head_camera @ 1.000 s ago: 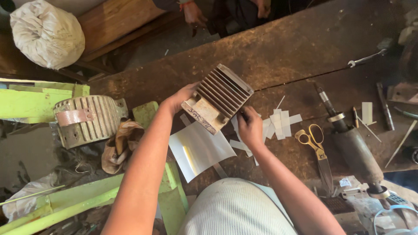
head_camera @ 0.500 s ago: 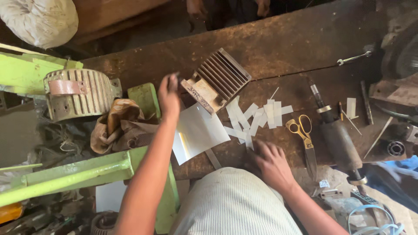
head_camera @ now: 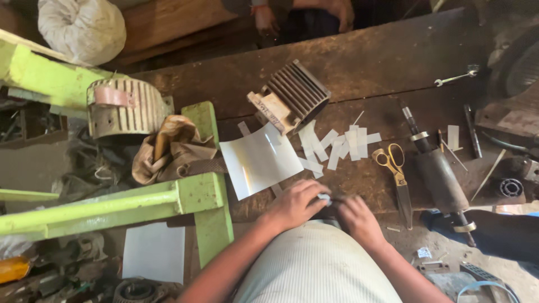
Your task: The person cuts small rectangular pieces of white material using shears and inserts them into the slots of a metal motor stator. The person repeatedly picks up the stator, places a piece into a slot, and sets it down, continuing this process throughout the clip.
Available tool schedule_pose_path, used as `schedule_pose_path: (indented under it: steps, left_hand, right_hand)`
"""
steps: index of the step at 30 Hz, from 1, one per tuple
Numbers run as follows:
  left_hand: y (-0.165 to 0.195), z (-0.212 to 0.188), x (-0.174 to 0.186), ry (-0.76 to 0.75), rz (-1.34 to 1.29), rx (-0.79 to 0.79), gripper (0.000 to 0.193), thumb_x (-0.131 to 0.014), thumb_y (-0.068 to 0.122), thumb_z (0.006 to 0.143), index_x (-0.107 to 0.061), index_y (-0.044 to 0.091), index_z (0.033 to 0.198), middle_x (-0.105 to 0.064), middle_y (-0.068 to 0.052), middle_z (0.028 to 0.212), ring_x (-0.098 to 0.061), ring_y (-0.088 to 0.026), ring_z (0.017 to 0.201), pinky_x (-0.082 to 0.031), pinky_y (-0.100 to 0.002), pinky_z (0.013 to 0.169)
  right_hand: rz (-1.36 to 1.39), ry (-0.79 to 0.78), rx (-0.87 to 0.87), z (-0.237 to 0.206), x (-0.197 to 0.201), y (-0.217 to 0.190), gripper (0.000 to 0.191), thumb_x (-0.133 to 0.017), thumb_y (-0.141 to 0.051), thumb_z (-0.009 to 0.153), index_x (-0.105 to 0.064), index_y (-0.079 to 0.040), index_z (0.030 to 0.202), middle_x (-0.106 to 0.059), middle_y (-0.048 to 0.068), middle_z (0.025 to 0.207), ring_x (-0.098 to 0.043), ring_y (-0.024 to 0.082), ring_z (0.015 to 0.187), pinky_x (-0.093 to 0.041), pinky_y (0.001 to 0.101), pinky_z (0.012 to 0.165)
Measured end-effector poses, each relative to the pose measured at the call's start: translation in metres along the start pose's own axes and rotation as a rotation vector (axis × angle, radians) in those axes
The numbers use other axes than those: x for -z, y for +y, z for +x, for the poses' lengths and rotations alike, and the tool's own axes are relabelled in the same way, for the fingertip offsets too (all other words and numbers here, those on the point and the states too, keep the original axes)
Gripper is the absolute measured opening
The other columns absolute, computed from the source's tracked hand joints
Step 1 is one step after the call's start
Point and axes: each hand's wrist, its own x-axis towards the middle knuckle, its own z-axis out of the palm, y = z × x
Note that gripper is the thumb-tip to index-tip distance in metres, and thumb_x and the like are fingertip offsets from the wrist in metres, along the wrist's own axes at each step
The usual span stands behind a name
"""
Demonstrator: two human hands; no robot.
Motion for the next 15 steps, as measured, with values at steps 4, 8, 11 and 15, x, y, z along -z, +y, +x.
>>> schedule_pose_path:
  steps: [4,8,11,15]
  left_hand:
    - [0.009,0.006,-0.010,0.094,-0.054,0.016,0.025,-0.071,0.016,0.089,-0.071,0.004,0.111,-0.073,-0.012,0.109,-0.071,-0.029,0.103,-0.056,-0.039,0.089]
    - [0.025,0.015,-0.003,0.078,-0.302,0.136,0.020,-0.071,0.015,0.093,-0.071,0.006,0.111,-0.074,-0.009,0.104,-0.075,-0.023,0.092,-0.059,-0.034,0.080]
    - [0.035,0.022,0.004,0.069,-0.326,0.138,0.021,-0.072,0.012,0.091,-0.071,0.004,0.110,-0.073,-0.011,0.102,-0.075,-0.024,0.090,-0.058,-0.034,0.079]
    - [0.045,0.023,0.007,0.109,-0.331,-0.028,0.016,-0.069,0.007,0.094,-0.068,0.003,0.109,-0.071,-0.013,0.107,-0.072,-0.027,0.098,-0.057,-0.035,0.086]
  right_hand:
    - [0.209,0.305,-0.356,0.019,0.027,-0.028,0.027,-0.068,0.002,0.086,-0.068,-0.006,0.111,-0.072,0.011,0.102,-0.074,0.028,0.091,-0.058,0.0357,0.074]
    - [0.091,0.352,-0.353,0.035,0.071,-0.058,0.020,-0.071,-0.002,0.089,-0.071,-0.006,0.109,-0.074,0.011,0.097,-0.074,0.027,0.082,-0.058,0.0357,0.069]
    - [0.007,0.321,-0.361,0.042,0.090,-0.078,0.015,-0.074,-0.003,0.088,-0.074,-0.006,0.104,-0.074,0.010,0.097,-0.073,0.026,0.081,-0.058,0.0350,0.070]
    - [0.161,0.306,-0.413,0.039,0.106,-0.094,0.018,-0.074,-0.005,0.084,-0.074,-0.005,0.102,-0.075,0.007,0.100,-0.076,0.017,0.081,-0.061,0.0285,0.066]
